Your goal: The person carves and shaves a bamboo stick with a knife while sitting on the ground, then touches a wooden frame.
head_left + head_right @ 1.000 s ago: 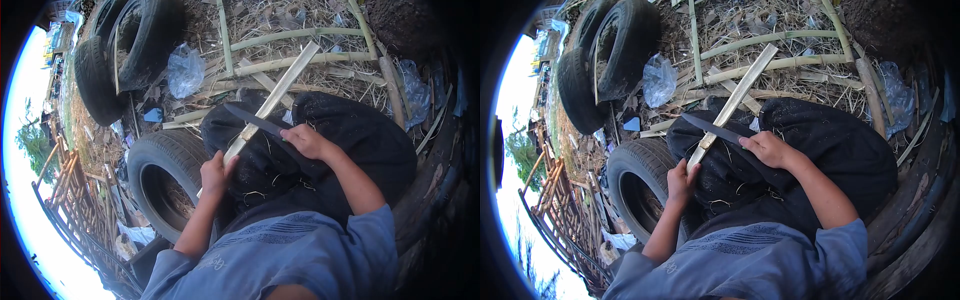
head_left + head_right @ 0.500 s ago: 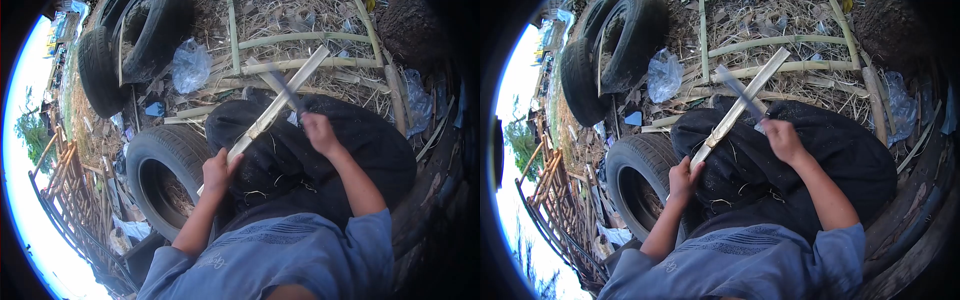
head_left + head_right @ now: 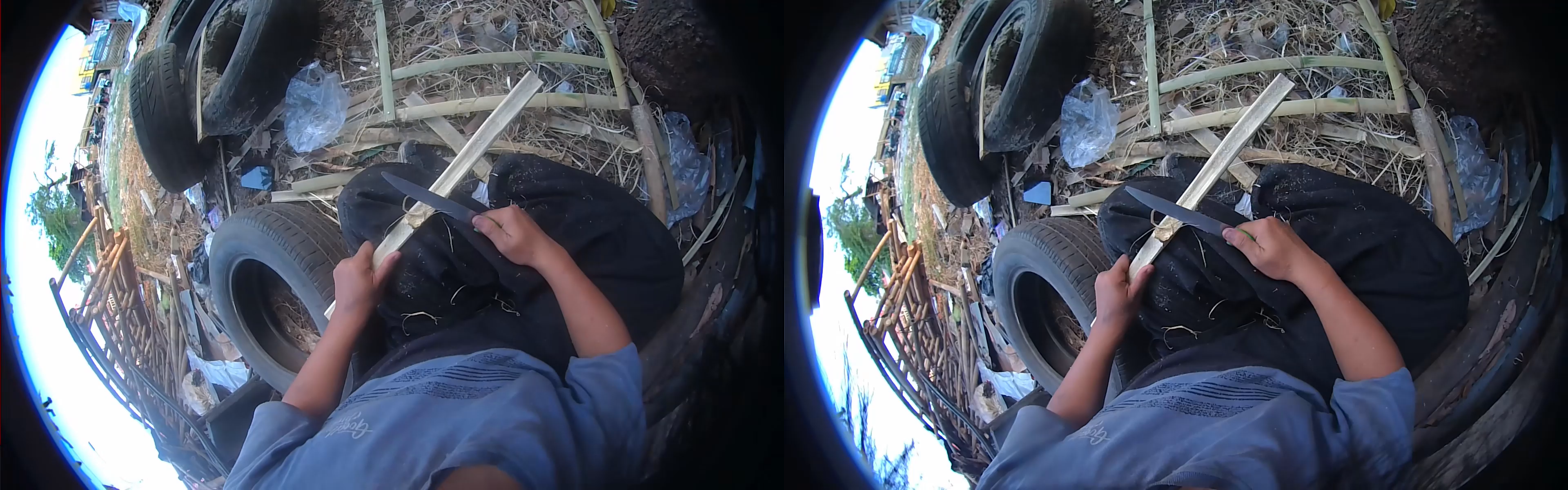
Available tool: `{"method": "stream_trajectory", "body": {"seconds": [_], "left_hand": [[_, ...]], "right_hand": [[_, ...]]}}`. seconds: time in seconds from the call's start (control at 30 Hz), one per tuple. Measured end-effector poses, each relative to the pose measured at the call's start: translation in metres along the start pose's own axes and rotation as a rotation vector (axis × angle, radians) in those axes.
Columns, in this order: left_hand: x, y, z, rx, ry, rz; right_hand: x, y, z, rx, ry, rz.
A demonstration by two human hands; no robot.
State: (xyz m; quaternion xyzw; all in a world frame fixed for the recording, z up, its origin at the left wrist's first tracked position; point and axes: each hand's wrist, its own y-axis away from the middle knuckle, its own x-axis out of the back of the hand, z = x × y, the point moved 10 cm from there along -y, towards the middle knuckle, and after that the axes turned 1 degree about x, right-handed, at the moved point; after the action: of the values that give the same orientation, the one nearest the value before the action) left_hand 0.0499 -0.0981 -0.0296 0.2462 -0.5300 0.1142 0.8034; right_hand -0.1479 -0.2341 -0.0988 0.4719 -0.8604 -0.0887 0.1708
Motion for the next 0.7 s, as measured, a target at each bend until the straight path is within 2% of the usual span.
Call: {"method": "stream_trajectory", "body": {"seconds": [0.1,0.17,0.2,0.23,0.3,0.37,0.43,0.5,0.57,0.63,0.7], "left_hand": [[-0.002,-0.002,0.001,0.011,0.019,-0.009],[0.0,-0.002,0.002,0.0,0.028,0.003],[0.001,-0.001,0.001,0.005,0.028,0.004],[0.0,-0.002,0.0,0.008,0.023,0.0],[-0.002,-0.002,0.001,0.004,0.022,-0.008],[-0.002,-0.002,-0.002,-0.001,0.075,-0.003],[0.0,-0.003,0.002,-0.012,0.078,0.013],[0.001,0.001,0.002,-0.018,0.085,0.028],[0.0,-0.001,0.001,0.0,0.132,0.024],[0.001,-0.004,0.004,-0.012,0.119,0.027],[0.001,-0.002,0.001,-0.006,0.093,0.018]], "right_hand": [[0.011,0.003,0.0,0.089,0.011,0.119],[0.038,0.004,0.028,-0.05,-0.428,0.392],[0.054,0.002,0.023,0.003,-0.281,0.483],[0.046,0.002,0.024,0.001,-0.281,0.48],[0.016,0.003,-0.008,0.256,0.136,0.359],[0.02,0.004,-0.006,0.231,0.15,0.365],[0.043,-0.002,0.029,-0.024,-0.291,0.434],[0.046,0.001,0.018,0.014,-0.189,0.439],[0.015,0.0,-0.007,0.231,0.149,0.314],[0.027,-0.001,-0.015,0.231,0.179,0.313],[0.034,-0.002,0.023,-0.05,-0.288,0.367]]}}
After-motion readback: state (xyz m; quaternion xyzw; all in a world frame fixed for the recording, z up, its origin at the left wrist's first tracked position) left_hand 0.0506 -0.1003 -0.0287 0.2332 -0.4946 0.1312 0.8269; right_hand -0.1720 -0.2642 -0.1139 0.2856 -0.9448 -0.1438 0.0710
